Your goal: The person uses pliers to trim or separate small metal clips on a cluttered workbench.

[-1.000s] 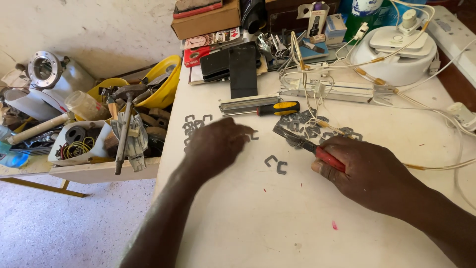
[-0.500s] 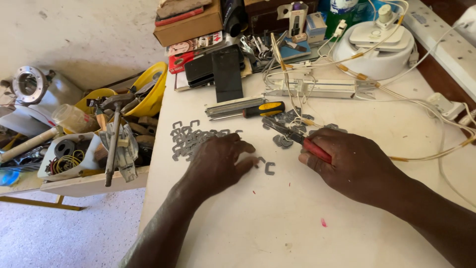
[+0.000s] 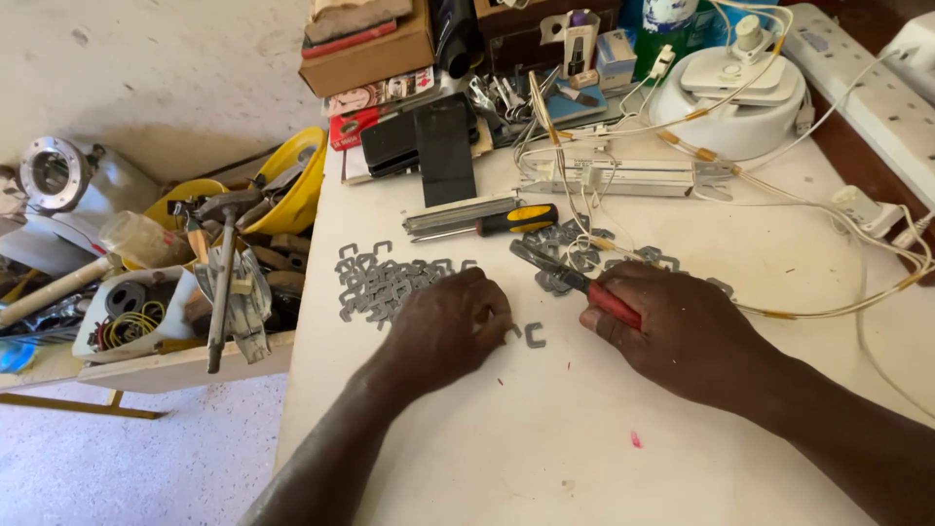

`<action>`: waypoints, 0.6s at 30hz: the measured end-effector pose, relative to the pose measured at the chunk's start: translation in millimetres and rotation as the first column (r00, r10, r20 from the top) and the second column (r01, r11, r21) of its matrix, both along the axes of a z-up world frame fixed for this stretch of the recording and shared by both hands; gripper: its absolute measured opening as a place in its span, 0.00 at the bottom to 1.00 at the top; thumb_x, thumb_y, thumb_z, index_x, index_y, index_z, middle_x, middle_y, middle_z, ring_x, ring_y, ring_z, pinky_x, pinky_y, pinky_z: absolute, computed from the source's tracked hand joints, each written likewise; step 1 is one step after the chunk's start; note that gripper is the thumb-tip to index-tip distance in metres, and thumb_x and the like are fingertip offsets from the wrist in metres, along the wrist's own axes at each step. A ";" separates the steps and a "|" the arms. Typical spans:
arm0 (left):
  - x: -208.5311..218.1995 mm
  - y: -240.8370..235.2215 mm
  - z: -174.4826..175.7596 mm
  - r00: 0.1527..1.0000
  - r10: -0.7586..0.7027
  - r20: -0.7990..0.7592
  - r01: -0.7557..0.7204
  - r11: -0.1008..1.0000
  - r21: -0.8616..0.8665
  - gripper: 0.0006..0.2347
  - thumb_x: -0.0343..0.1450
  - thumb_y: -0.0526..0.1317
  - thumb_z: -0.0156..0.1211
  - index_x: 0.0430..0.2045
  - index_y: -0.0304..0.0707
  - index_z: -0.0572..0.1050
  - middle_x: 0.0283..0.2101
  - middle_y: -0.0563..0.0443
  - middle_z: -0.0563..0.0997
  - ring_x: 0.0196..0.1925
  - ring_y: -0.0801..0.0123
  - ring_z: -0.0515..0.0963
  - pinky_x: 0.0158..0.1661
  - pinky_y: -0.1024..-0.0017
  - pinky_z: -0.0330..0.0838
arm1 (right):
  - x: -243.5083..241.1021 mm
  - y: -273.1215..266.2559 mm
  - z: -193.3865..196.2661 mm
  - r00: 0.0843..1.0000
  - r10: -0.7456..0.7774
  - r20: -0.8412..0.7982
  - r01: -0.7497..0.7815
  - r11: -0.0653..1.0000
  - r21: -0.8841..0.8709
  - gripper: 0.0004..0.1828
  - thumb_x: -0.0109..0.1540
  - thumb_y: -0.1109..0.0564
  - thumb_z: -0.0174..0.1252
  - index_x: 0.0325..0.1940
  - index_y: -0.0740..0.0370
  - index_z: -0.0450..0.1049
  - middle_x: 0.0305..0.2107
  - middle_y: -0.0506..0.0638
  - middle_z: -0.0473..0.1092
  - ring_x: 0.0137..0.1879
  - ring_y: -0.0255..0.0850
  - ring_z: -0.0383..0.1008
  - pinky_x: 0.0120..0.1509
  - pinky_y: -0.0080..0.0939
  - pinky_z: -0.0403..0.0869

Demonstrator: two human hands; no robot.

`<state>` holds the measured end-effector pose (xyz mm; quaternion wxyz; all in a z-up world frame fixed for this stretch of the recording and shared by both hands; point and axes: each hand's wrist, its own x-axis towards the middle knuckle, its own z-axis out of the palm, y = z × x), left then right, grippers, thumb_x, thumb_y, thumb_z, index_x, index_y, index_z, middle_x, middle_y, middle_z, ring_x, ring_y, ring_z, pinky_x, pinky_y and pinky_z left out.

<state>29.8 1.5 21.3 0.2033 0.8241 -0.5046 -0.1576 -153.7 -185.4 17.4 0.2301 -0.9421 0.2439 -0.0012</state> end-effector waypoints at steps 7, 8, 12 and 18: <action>24.9 15.7 -3.7 0.984 -0.156 0.090 0.162 0.985 -0.063 0.15 0.70 0.40 0.57 0.49 0.49 0.84 0.36 0.53 0.82 0.33 0.61 0.82 0.38 0.60 0.78 | -2.2 -4.0 -7.8 0.998 0.052 0.030 -0.051 0.998 -0.030 0.20 0.69 0.36 0.56 0.32 0.50 0.71 0.33 0.39 0.73 0.42 0.41 0.74 0.44 0.48 0.70; 22.0 15.0 -2.9 0.984 -0.163 0.069 0.165 0.986 -0.021 0.15 0.70 0.44 0.61 0.50 0.52 0.84 0.35 0.55 0.82 0.33 0.63 0.82 0.37 0.62 0.77 | -1.7 -3.9 -6.6 0.999 0.045 0.003 -0.045 0.999 -0.026 0.20 0.69 0.35 0.55 0.33 0.49 0.71 0.34 0.38 0.73 0.42 0.41 0.74 0.45 0.47 0.71; 15.5 12.6 -14.3 0.973 -0.215 0.087 0.225 0.967 -0.123 0.17 0.65 0.42 0.62 0.48 0.53 0.85 0.27 0.57 0.80 0.28 0.67 0.80 0.32 0.65 0.74 | -0.6 -1.0 -2.5 0.999 0.042 -0.014 -0.042 0.999 -0.015 0.21 0.69 0.35 0.54 0.30 0.49 0.69 0.32 0.37 0.72 0.40 0.40 0.74 0.45 0.47 0.70; 12.6 5.7 -5.4 0.987 -0.161 0.000 0.161 0.987 0.026 0.12 0.64 0.41 0.61 0.40 0.53 0.82 0.24 0.59 0.78 0.25 0.68 0.77 0.30 0.65 0.69 | 0.8 -2.9 -6.7 0.997 0.077 0.026 -0.077 0.997 -0.007 0.20 0.69 0.36 0.56 0.32 0.49 0.71 0.33 0.39 0.73 0.42 0.40 0.74 0.45 0.46 0.72</action>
